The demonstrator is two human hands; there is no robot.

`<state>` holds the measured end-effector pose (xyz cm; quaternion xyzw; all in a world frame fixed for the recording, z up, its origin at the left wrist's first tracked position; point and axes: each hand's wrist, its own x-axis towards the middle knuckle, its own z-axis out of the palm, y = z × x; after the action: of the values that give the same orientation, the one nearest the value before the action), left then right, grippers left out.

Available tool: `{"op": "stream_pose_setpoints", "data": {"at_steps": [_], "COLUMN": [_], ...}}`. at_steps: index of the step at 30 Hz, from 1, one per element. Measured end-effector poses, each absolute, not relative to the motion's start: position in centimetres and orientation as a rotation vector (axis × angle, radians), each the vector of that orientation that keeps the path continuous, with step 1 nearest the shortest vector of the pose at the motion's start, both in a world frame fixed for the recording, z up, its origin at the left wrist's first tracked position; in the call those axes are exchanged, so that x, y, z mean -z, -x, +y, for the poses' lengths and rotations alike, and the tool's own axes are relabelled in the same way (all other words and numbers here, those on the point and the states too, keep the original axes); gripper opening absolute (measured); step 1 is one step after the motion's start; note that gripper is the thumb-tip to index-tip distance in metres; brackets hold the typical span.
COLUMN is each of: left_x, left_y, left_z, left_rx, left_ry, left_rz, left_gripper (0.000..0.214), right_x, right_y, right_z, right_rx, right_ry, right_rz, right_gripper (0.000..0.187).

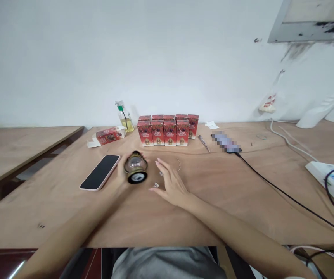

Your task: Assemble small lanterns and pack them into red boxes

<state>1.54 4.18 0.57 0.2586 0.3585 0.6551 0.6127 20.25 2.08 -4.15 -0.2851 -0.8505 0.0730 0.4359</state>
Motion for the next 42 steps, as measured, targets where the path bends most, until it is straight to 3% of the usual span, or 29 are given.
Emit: {"op": "stream_pose_setpoints", "data": {"at_steps": [6,10,16,20,23,27,33,36,42], "left_x": [2.3,1.7,1.3,3.0,3.8,3.0,0.8,1.5,2.4], "left_y": [-7.6,-4.8,4.6,8.6,9.4,7.1,-0.9,-3.6,-4.2], "left_z": [3.1,2.6,0.9,-1.0,-1.3,-1.0,-1.6,-2.0,-2.4], "left_rx": [-1.34,-1.267,-1.131,-0.441,-0.198,-0.265,-0.343,-0.388,-0.306], "left_ry": [-0.732,-1.474,-2.292,-2.193,-2.238,-2.385,-2.744,-2.694,-2.661], "left_rz": [0.921,1.05,2.144,2.566,2.556,2.456,1.575,1.551,1.714], "left_gripper": [0.029,0.039,0.068,0.078,0.076,0.073,0.044,0.027,0.03], "right_x": [4.1,4.3,4.5,4.8,5.0,4.9,4.6,4.6,4.7], "right_y": [-20.6,-20.3,-20.0,-19.9,-19.8,-19.8,-20.0,-20.3,-21.0], "right_z": [2.7,2.9,3.4,3.7,3.7,3.6,3.6,3.9,4.7], "right_rx": [-0.336,-0.455,-0.575,-0.544,-0.531,-0.56,-0.501,-0.476,-0.471], "right_ry": [0.554,0.621,0.733,0.71,0.706,0.758,0.791,0.794,0.814], "right_rz": [-1.962,-1.757,-1.58,-1.597,-1.621,-1.644,-1.623,-1.616,-1.586], "right_gripper": [0.055,0.06,0.056,0.058,0.059,0.059,0.058,0.057,0.058]}}
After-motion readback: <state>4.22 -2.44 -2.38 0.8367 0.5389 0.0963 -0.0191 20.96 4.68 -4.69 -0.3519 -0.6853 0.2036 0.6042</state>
